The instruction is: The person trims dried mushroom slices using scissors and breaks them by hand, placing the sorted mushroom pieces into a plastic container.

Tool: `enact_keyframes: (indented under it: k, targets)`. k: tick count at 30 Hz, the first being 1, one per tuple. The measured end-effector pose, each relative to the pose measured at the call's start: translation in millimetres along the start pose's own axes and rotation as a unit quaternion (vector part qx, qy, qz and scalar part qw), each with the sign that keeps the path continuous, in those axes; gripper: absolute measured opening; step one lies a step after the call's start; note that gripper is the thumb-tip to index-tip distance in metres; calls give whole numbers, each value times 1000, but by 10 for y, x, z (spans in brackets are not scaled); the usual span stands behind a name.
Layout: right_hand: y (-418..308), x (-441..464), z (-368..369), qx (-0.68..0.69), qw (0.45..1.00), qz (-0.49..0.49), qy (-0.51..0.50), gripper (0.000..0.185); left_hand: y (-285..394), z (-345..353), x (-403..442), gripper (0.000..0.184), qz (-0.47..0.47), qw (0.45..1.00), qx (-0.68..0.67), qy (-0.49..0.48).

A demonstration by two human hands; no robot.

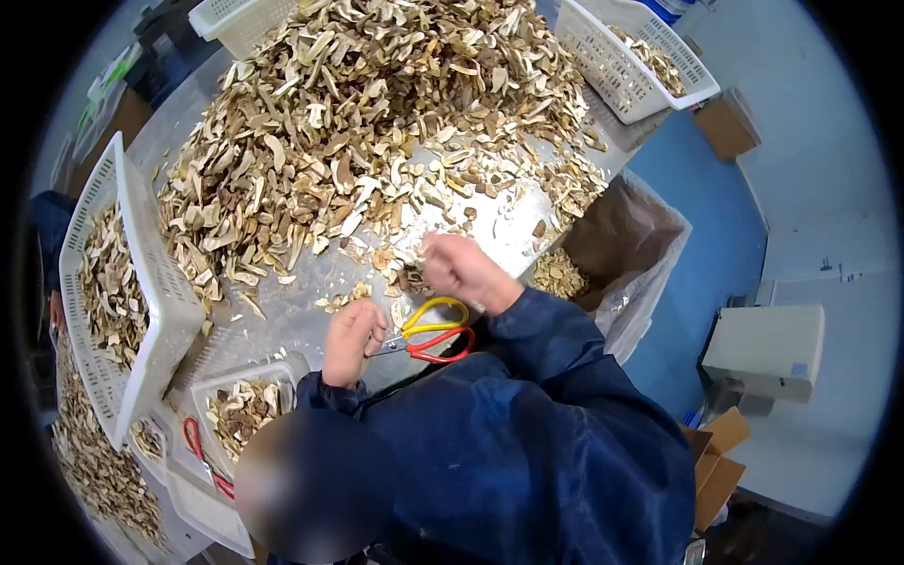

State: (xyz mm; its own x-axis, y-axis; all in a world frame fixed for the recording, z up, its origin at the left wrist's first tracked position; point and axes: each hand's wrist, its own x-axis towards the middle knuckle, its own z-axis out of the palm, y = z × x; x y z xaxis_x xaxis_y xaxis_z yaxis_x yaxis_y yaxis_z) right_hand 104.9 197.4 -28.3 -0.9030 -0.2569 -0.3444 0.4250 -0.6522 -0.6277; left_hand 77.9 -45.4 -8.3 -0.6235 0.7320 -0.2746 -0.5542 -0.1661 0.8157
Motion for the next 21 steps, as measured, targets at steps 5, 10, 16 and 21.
enact_keyframes:
  k: [5, 10, 16, 21]
  targets:
    - [-485, -26, -434, -43, 961, -160, 222, 60, -231, -32, 122, 21, -4, 987, -156, 45]
    - [-280, 152, -217, -752, 531, -134, 367, 29, -402, 40, 345, 21, -11, 979, -196, 51]
    - [-257, 70, 59, -661, 681, -118, 291, 25, -299, 215, 511, 33, -92, 974, -192, 72]
    - [-558, -113, 4, -603, 744, -96, 272, 24, -254, 315, 622, 30, -138, 960, -234, 62]
